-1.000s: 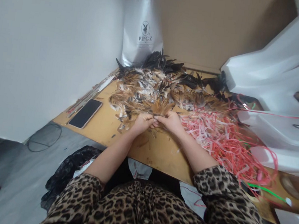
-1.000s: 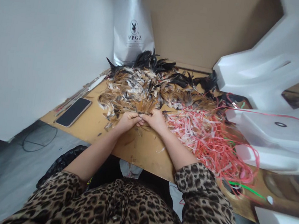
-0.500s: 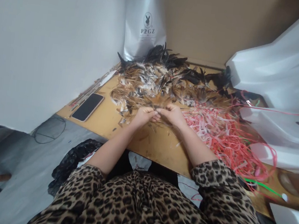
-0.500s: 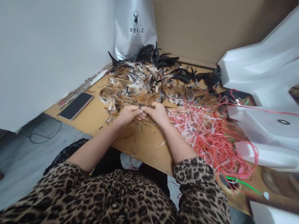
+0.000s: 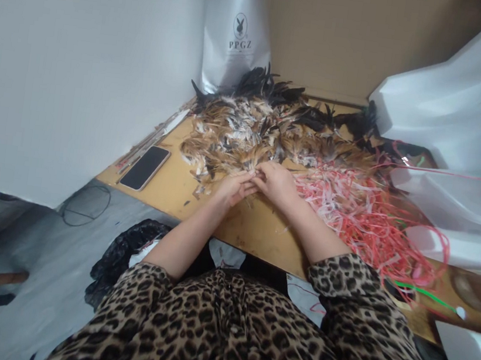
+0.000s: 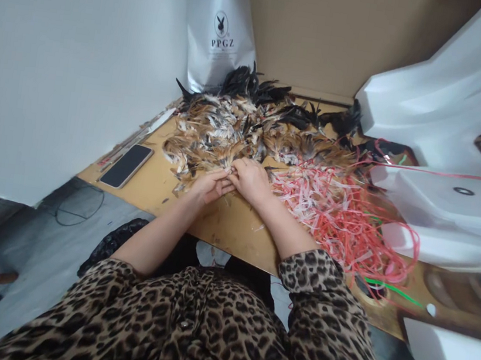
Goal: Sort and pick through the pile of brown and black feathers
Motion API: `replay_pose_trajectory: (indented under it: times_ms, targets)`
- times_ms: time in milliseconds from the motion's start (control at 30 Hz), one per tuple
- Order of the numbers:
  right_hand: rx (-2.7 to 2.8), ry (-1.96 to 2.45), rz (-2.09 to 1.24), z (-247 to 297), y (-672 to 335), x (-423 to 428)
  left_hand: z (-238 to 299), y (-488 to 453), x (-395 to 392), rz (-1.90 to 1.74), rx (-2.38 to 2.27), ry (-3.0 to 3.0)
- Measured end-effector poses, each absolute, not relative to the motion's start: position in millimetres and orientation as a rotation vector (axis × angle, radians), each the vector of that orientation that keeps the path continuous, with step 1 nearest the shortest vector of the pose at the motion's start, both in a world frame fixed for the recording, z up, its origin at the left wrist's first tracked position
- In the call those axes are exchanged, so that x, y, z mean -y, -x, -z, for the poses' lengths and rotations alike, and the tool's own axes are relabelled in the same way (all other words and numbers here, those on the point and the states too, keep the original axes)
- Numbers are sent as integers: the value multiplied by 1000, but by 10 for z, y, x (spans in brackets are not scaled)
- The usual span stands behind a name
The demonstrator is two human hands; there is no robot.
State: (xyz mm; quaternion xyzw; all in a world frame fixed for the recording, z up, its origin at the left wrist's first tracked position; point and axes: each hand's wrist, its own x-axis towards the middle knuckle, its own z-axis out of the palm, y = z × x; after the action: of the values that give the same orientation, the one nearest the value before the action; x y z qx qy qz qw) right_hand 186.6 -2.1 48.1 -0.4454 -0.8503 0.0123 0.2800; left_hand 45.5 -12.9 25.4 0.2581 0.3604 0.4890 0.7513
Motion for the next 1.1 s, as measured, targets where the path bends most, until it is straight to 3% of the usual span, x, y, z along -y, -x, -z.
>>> replay_pose_trajectory:
  times_ms: [167, 400, 633, 933, 1100]
  targets:
    - [2242, 1245, 5, -524, -1854, 47, -305, -466, 125, -1077, -803, -603]
    - [2287, 1249, -638, -709, -2209, -155, -166, -369, -9, -1130, -768, -674]
    - [2388, 1456, -838, -733, -2591, -134, -73, -283, -86, -1172, -741, -650]
    - [2550, 1543, -736, -581, -2633, -61, -119, -275, -13, -1178, -740, -571]
    - [2673, 1658, -390, -583, -2418, 68, -117, -282, -10, -1158, -716, -572]
